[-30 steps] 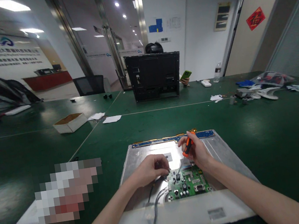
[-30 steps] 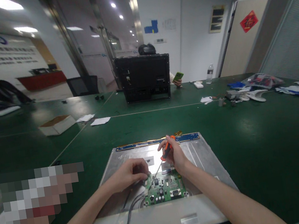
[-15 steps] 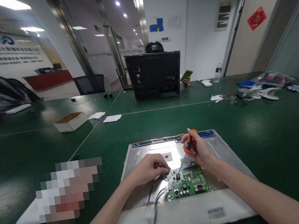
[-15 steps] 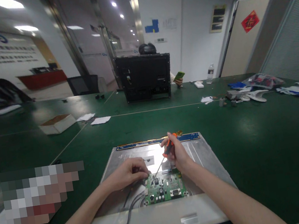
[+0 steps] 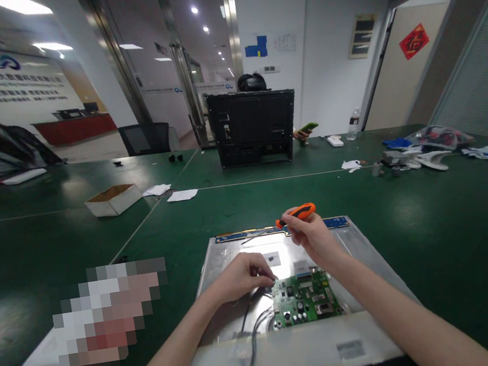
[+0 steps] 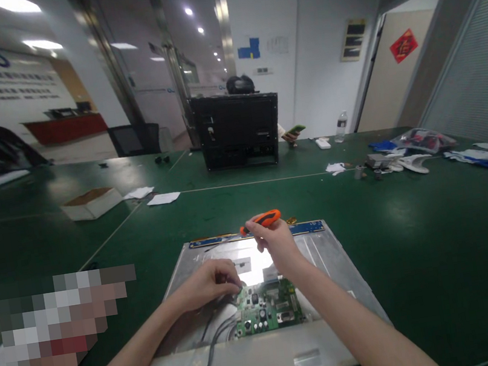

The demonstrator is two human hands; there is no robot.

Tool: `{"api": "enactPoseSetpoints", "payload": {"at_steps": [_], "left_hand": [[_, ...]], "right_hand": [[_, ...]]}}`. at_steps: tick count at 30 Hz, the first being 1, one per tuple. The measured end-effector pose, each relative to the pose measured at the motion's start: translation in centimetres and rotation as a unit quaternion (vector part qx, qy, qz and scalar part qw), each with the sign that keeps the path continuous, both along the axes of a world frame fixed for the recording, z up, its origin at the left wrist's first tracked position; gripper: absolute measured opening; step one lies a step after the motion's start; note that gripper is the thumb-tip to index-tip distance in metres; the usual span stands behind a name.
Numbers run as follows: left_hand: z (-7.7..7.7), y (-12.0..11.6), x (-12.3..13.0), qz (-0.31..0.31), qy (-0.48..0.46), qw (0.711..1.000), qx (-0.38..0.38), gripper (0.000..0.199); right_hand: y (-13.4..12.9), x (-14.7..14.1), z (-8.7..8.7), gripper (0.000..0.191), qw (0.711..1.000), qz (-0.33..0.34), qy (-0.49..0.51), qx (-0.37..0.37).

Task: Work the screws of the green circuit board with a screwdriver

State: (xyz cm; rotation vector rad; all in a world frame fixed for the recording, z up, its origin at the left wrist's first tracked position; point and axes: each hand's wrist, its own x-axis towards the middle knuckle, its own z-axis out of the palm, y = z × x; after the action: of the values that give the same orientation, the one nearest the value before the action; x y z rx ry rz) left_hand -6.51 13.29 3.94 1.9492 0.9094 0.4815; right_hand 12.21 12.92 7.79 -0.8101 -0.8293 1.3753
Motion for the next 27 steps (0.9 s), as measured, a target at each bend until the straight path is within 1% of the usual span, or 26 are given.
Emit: {"api": "enactPoseSetpoints", "payload": {"at_steps": [2,4,6,8,11,14,17,20,22,24,27], "left_hand": [[-0.1,0.0,0.0,-0.001,-0.012,1.000,-0.005,0.004],[-0.1,0.1,0.0,-0.004,-0.016,1.000,-0.006,0.005],[-0.1,0.1,0.0,-0.009,-0.011,1.000,-0.003,0.006],[-0.1,0.2,-0.1,-0.012,-0.003,1.000,-0.001,0.007],[-0.1,0.2,-0.1,-0.020,0.000,1.000,0.001,0.009],[-0.2,0.3,-0.2,-0.030,0.001,1.000,0.007,0.009],[-0.3,0.4,-0.2,-0.035,-0.004,0.999,0.010,0.007],[-0.5,0.5,-0.3,-0.040,-0.019,0.999,0.011,0.005],[-0.5,0.5,-0.3,-0.042,-0.025,0.999,0.013,0.005],[-0.5,0.6,-0.3,-0.045,-0.026,0.999,0.015,0.004],[-0.5,0.6,-0.3,-0.054,-0.026,0.998,0.016,0.004]], "right_hand": [[0.2,-0.7,0.4,0.029,1.000,-0.013,-0.005,0.019],[0.3,-1.0,0.3,0.031,0.998,-0.029,-0.023,0.042],[0.1,-0.9,-0.3,0.037,0.994,-0.050,-0.066,0.077],[-0.4,-0.4,-1.2,0.047,0.986,-0.070,-0.110,0.099],[-1.1,0.2,-2.2,0.057,0.972,-0.106,-0.161,0.136],[-1.9,0.3,-2.6,0.052,0.945,-0.119,-0.231,0.201],[-2.6,-0.2,-3.0,0.048,0.902,-0.122,-0.302,0.283],[-3.1,-0.8,-3.5,0.057,0.858,-0.107,-0.344,0.365],[-3.3,-1.0,-3.7,0.063,0.837,-0.102,-0.365,0.395],[-3.4,-1.1,-3.8,0.065,0.830,-0.102,-0.372,0.403],[-3.4,-1.1,-3.7,0.065,0.831,-0.102,-0.370,0.403]]}}
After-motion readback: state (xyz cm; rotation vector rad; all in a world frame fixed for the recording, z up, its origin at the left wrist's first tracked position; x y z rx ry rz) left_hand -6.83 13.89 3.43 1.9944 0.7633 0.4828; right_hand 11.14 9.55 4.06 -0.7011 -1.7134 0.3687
